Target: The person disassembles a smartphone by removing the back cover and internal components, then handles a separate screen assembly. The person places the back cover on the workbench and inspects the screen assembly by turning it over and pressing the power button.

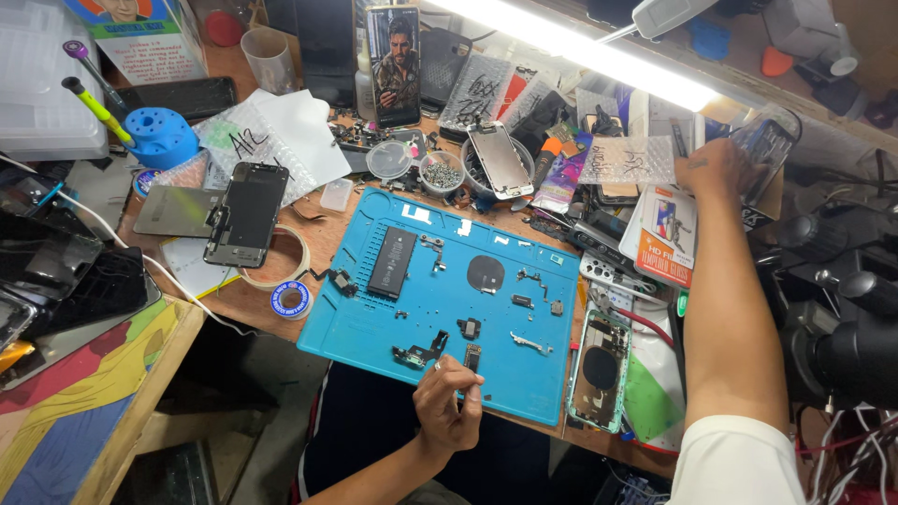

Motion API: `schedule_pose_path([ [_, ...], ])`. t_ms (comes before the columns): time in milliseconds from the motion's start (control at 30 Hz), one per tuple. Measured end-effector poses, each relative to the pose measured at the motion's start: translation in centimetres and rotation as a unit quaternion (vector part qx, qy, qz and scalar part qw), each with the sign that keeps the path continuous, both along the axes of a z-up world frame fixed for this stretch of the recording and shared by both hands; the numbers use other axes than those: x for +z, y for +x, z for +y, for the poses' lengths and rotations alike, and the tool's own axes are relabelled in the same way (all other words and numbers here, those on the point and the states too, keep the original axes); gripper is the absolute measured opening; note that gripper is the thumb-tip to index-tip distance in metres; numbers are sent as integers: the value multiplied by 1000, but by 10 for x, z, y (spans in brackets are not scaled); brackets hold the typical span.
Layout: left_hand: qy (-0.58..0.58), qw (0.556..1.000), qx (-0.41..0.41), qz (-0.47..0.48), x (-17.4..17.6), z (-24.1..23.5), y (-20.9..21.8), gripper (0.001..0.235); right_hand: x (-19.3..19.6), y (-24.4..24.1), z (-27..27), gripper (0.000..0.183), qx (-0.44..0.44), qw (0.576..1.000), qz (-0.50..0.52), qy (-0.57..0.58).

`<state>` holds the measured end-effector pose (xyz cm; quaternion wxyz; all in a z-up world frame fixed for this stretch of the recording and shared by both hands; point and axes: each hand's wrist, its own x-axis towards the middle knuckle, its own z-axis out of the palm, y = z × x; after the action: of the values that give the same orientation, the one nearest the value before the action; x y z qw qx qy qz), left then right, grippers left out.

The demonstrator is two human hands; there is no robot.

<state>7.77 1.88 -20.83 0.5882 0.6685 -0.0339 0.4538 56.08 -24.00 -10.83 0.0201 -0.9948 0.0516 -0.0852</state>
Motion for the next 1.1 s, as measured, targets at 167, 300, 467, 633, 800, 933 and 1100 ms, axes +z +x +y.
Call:
schedule_pose_path([
  [167, -3, 1000, -7, 0, 4, 1, 0, 7, 6, -10, -1, 35, 5, 999, -8, 40],
  [300, -2, 1000, -9, -1, 4, 2, 0, 7, 10, -23, -5, 31, 45, 987, -88, 129],
  [467, 3, 1000, -7, 8, 1, 1, -1, 7, 15, -20, -20, 31, 30, 968, -129, 212],
  [633, 8, 1000, -2, 16, -2, 0, 0, 8, 19, -13, -32, 40, 40, 963, -175, 199],
  [800, 5, 1000, -6, 18, -2, 0, -2, 8, 35, -30, -16, 46, -24, 960, -88, 263],
  [933, 8, 1000, 4, 12, -2, -1, 0, 8, 50, -43, 0, 48, -57, 932, -62, 352],
  [1100, 6, 1000, -3, -2, 0, 0, 1, 8, 47, -59, -1, 51, -29, 859, -72, 506],
])
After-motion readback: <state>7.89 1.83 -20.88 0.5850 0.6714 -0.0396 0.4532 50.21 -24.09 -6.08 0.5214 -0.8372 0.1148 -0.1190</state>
